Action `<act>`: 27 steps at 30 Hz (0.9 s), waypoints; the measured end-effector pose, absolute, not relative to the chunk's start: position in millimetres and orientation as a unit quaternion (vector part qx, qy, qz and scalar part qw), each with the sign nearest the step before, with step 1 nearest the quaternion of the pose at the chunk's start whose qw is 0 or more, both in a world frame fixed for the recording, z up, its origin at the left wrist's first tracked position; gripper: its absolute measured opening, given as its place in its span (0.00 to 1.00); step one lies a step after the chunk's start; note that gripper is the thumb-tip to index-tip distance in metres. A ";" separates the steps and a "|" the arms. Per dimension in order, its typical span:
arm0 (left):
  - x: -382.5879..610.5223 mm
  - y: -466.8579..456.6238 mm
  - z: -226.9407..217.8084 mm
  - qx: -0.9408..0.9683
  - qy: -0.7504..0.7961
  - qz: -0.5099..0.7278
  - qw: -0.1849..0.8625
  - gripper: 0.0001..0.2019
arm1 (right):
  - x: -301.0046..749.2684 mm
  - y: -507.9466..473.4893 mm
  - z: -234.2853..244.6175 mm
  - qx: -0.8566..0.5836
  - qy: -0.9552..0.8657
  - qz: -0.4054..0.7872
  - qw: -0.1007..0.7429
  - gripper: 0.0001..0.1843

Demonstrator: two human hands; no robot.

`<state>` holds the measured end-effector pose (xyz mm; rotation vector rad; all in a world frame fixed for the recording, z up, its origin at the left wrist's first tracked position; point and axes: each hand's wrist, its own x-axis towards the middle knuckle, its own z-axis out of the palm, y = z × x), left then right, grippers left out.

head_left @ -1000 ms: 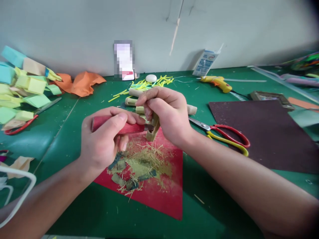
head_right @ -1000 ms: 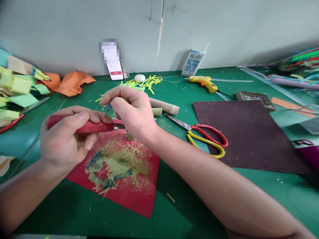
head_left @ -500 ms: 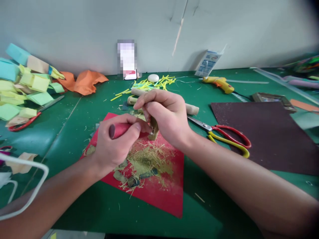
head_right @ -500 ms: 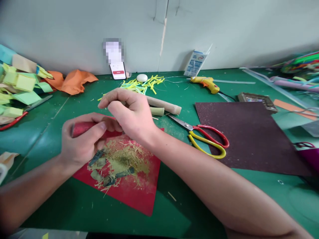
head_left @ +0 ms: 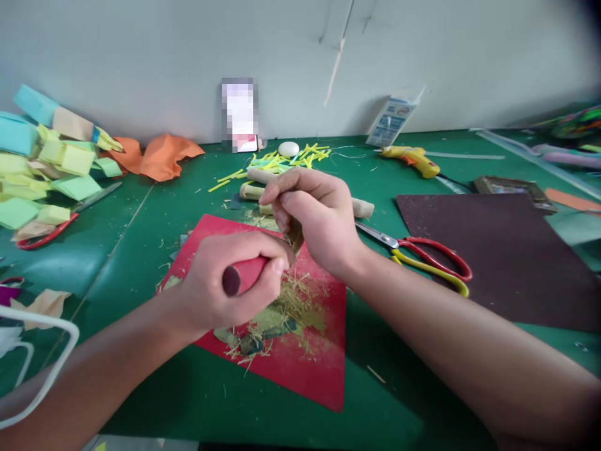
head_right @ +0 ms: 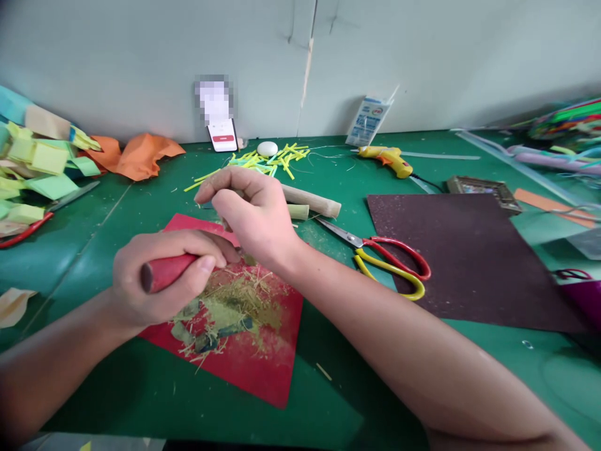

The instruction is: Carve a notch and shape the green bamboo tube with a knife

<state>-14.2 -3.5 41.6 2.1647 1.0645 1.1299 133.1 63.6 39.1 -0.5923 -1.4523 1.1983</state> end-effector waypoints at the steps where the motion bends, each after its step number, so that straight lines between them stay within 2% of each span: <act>1: -14.4 -2.8 43.5 0.802 0.380 0.401 0.229 0.05 | 133.1 63.6 39.4 -0.251 -0.614 0.509 0.548 0.10; 10: -13.3 2.9 38.0 0.778 0.381 0.425 0.263 0.06 | 132.0 61.9 40.7 -0.265 -0.618 0.516 0.531 0.10; 21: -15.9 7.6 50.1 0.925 0.231 0.282 0.106 0.04 | 134.3 62.9 44.2 -0.258 -0.630 0.509 0.527 0.09; 27: -21.9 17.5 54.1 0.932 0.209 0.272 0.115 0.08 | 135.2 65.3 45.3 -0.220 -0.639 0.531 0.511 0.07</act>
